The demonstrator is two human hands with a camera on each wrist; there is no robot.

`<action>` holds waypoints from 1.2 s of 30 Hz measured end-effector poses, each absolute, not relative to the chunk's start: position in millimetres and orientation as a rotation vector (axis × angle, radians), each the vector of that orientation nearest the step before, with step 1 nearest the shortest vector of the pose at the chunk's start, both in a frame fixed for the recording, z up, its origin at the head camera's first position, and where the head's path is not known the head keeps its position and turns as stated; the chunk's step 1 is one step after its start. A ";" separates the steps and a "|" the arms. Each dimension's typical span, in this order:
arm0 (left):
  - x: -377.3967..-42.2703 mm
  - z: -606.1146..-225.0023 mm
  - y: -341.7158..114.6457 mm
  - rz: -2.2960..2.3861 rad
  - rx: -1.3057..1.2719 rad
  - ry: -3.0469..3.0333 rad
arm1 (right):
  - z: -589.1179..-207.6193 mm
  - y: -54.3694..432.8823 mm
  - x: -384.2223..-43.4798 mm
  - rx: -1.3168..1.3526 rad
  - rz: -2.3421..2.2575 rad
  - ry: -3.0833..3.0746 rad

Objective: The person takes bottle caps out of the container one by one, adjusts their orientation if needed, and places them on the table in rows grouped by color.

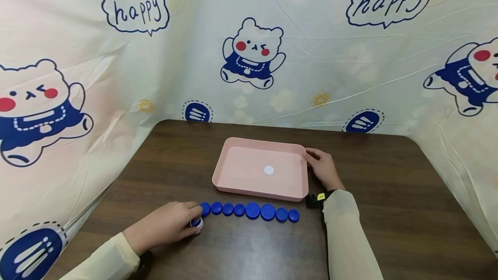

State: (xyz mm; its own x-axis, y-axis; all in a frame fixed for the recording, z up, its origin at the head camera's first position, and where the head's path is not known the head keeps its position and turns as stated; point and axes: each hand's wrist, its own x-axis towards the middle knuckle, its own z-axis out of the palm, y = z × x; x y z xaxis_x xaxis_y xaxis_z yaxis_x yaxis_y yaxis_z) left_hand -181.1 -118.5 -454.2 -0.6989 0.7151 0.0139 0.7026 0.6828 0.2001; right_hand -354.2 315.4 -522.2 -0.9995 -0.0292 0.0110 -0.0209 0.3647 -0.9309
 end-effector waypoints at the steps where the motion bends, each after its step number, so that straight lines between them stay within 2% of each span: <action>1: -181.3 -454.4 -118.3 0.293 1.192 2.826 | -522.3 315.2 -354.2 -0.050 -1.775 2.588; 36: -185.5 -458.4 -114.8 0.239 1.135 2.918 | -525.5 314.5 -354.0 -0.074 -1.780 2.596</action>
